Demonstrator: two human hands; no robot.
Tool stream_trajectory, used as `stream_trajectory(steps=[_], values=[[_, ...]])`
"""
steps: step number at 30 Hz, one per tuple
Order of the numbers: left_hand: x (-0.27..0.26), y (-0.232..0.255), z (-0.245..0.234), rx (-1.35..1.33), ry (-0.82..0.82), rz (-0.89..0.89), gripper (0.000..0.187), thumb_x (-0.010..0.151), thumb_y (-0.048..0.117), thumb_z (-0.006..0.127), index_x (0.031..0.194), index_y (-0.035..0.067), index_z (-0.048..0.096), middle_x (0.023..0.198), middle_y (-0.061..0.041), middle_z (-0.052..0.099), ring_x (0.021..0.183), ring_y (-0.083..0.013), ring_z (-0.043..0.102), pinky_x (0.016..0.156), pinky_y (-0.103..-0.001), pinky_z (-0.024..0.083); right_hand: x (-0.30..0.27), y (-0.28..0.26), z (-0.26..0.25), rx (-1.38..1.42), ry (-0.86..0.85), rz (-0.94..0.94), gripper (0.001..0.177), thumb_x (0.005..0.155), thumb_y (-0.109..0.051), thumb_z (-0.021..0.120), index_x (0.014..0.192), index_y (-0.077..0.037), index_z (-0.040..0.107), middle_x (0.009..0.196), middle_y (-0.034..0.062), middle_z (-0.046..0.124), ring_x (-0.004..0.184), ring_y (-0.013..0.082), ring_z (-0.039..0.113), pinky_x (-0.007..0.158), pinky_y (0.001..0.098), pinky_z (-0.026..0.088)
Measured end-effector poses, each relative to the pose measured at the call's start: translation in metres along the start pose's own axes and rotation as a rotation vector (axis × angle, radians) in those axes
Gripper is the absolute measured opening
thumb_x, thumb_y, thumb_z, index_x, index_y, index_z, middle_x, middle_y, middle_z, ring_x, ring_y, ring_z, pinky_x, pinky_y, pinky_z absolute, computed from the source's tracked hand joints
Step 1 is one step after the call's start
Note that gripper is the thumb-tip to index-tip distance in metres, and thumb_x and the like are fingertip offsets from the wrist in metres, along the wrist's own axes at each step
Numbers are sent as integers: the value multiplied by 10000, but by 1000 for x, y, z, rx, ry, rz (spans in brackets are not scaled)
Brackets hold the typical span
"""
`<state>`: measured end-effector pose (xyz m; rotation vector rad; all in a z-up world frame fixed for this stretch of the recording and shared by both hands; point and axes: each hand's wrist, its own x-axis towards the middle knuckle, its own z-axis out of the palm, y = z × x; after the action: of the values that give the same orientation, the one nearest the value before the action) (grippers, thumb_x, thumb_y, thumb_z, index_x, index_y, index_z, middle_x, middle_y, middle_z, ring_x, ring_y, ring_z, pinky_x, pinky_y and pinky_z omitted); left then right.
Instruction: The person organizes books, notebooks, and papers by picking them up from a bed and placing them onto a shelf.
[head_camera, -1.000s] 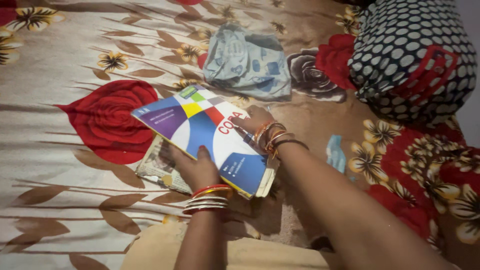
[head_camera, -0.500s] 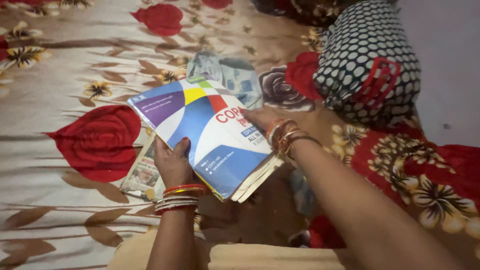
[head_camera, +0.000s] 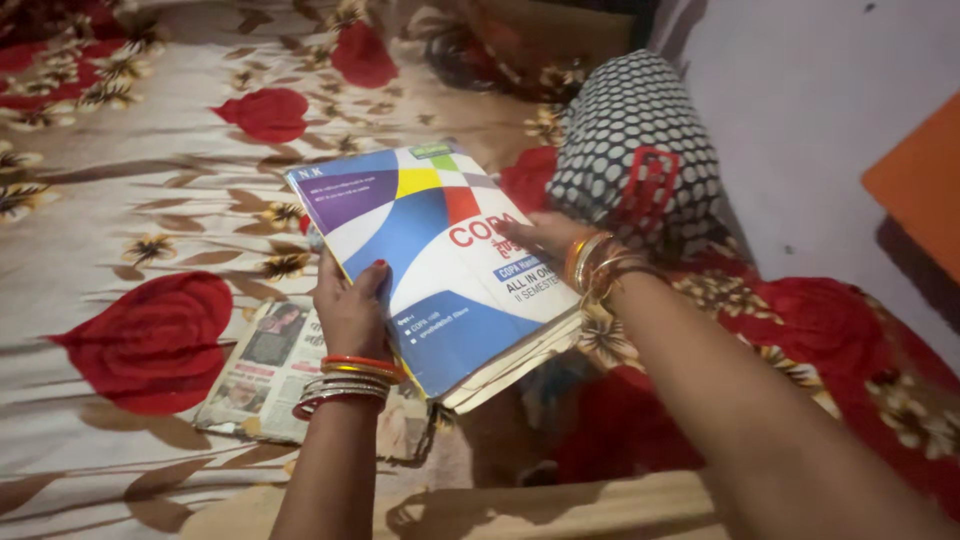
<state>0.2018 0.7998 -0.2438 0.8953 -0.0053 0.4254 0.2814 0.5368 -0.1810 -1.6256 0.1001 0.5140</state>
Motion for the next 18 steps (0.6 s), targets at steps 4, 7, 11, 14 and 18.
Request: stream_trajectory(steps=[4, 7, 11, 14, 18], values=[[-4, 4, 38, -11, -82, -1, 561, 854, -98, 596, 1399, -1, 510, 1184, -103, 683, 993, -172, 678, 889, -308, 558, -40, -11, -35, 20, -39, -87, 538, 847, -288, 743, 1307, -71, 567, 1028, 104, 769, 828, 158, 754, 684, 313, 635], [-15, 4, 78, 28, -142, 4, 499, 883, -85, 607, 1374, -23, 543, 1174, -114, 692, 993, -177, 679, 892, -310, 561, -71, -15, -73, -48, 38, -240, 556, 894, -282, 750, 1336, 13, 587, 1021, 105, 752, 810, 155, 726, 677, 302, 623], [-47, 4, 146, -57, -166, -160, 514, 859, -65, 579, 1361, 37, 538, 1150, -96, 704, 966, -178, 696, 860, -315, 569, -116, -19, -135, -29, 164, -313, 528, 912, -263, 728, 1337, 24, 598, 1006, 108, 752, 772, 157, 706, 655, 317, 600], [-67, 0, 196, -76, -204, -229, 480, 858, -60, 579, 1327, 36, 551, 1123, -112, 708, 937, -203, 702, 829, -340, 581, -155, -26, -185, -8, 233, -355, 517, 907, -233, 729, 1331, 27, 591, 1017, 101, 760, 795, 144, 728, 701, 311, 617], [-88, -14, 254, -45, -274, -222, 463, 856, -64, 587, 1311, 21, 578, 1124, -107, 726, 946, -202, 712, 835, -321, 580, -206, -30, -243, -106, 375, -412, 508, 924, -238, 727, 1329, 41, 600, 1012, 107, 759, 794, 140, 724, 698, 298, 608]])
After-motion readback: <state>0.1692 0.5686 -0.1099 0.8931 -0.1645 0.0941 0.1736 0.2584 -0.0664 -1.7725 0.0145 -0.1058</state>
